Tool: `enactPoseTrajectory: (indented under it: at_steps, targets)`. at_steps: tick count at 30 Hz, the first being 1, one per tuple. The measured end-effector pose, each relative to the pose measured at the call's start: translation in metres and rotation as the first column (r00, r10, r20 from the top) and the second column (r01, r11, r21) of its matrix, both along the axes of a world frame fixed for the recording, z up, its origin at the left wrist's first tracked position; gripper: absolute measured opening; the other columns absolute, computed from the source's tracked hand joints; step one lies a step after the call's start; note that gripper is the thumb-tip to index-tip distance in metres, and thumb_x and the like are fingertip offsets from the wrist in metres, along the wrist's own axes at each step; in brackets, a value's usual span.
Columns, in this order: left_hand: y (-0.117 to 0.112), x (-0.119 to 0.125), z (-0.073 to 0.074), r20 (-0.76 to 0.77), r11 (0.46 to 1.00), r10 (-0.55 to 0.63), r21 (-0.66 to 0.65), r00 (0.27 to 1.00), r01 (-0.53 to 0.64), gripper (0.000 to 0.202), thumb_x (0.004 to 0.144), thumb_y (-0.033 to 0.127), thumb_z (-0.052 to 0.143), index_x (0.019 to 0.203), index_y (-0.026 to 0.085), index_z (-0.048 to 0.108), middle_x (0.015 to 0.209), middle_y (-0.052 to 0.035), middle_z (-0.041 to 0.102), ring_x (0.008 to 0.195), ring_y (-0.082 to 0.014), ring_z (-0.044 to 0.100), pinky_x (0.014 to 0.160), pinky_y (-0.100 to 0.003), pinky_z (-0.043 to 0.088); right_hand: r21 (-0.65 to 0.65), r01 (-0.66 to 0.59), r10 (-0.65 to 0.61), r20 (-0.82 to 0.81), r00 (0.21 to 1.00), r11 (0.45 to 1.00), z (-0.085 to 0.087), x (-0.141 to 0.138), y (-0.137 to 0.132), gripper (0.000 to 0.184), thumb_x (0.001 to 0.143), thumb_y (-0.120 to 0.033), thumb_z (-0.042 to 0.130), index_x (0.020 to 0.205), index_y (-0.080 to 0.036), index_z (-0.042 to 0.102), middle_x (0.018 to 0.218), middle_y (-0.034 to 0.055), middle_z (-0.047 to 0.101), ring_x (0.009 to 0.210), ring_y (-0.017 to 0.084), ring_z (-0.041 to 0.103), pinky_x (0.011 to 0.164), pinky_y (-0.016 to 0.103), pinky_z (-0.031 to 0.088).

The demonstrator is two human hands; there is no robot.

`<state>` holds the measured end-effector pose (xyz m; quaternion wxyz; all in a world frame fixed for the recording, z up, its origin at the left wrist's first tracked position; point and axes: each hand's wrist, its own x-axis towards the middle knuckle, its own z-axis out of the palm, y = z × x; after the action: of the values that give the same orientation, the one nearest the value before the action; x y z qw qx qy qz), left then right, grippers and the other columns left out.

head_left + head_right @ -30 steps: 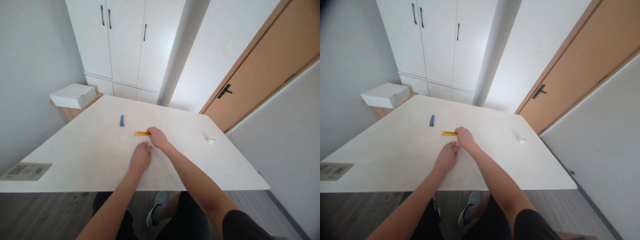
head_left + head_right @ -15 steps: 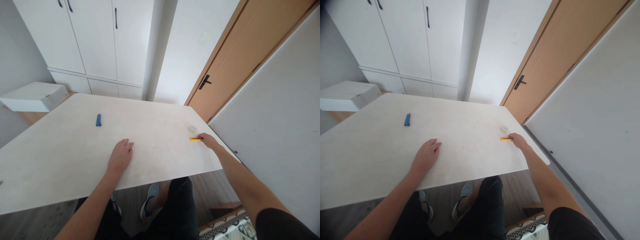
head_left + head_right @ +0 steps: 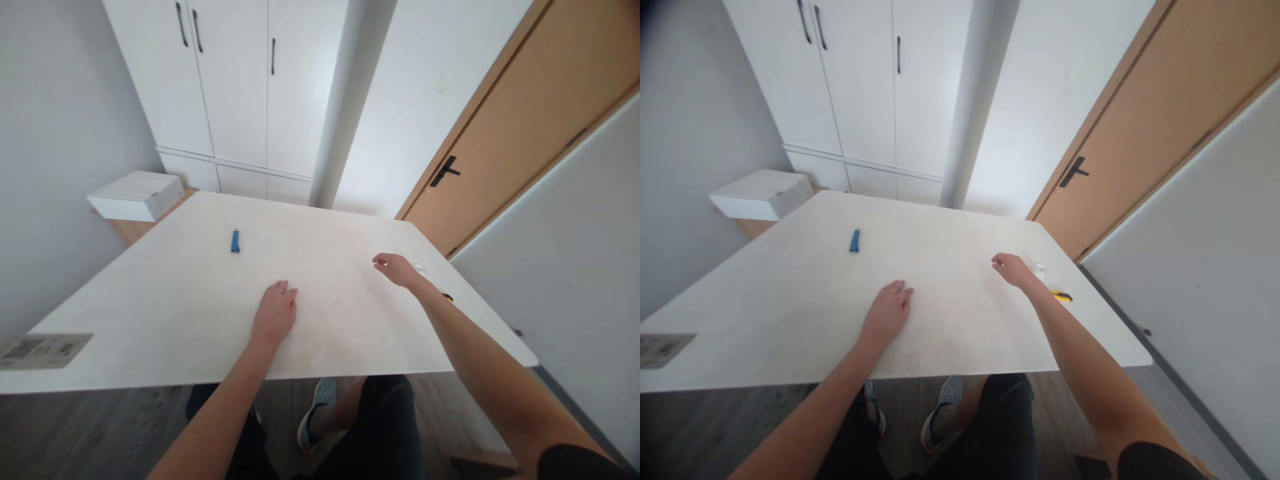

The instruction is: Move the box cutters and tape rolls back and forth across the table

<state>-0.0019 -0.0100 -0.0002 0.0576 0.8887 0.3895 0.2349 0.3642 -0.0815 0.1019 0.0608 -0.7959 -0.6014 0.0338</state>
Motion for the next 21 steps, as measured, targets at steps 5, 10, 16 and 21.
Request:
enactPoseTrajectory:
  at_steps: [5,10,16,21]
  targets:
    - [-0.002,0.001,0.006,0.018,0.998,0.010,-0.069,1.000,-0.008,0.035,0.094,0.016,0.049,0.119,0.014,0.073,0.136,-0.0188,0.063,0.130,-0.0274,0.055,0.115,-0.045,0.038,-0.045,-0.249,0.248,-0.026,0.968,0.967,-0.001,-0.154,0.124,0.024,0.094,-0.024,0.053,0.104,-0.019,0.074,0.109,0.0080,0.075,0.102,0.021,0.066,0.089,0.029,0.047]
    - [-0.002,0.001,0.003,0.129,0.993,0.014,-0.119,0.992,0.001,0.033,0.091,0.013,0.050,0.115,0.013,0.072,0.133,-0.0176,0.065,0.130,-0.0276,0.055,0.116,-0.047,0.038,-0.083,-0.241,0.233,-0.101,0.967,0.967,-0.016,-0.292,0.224,0.033,0.097,-0.037,0.050,0.108,-0.015,0.073,0.120,0.0150,0.071,0.113,0.026,0.064,0.092,0.033,0.048]
    - [-0.002,-0.003,0.014,0.357,0.975,-0.006,-0.204,0.934,0.084,0.039,0.097,0.024,0.043,0.130,0.022,0.063,0.133,-0.0084,0.066,0.128,-0.0276,0.057,0.113,-0.048,0.045,-0.103,-0.054,0.021,-0.292,0.956,0.993,-0.041,-0.358,0.281,0.037,0.091,-0.037,0.064,0.121,-0.015,0.066,0.128,0.0193,0.066,0.118,0.029,0.062,0.091,0.040,0.051]
    - [-0.001,-0.004,0.013,0.333,0.975,-0.014,-0.204,0.943,0.087,0.039,0.099,0.023,0.041,0.130,0.024,0.064,0.133,-0.0104,0.066,0.128,-0.0276,0.057,0.114,-0.045,0.044,-0.073,-0.152,0.105,-0.439,0.892,0.986,-0.050,-0.347,0.288,0.023,0.097,-0.035,0.056,0.104,-0.017,0.068,0.107,0.0186,0.070,0.112,0.033,0.063,0.090,0.047,0.049]
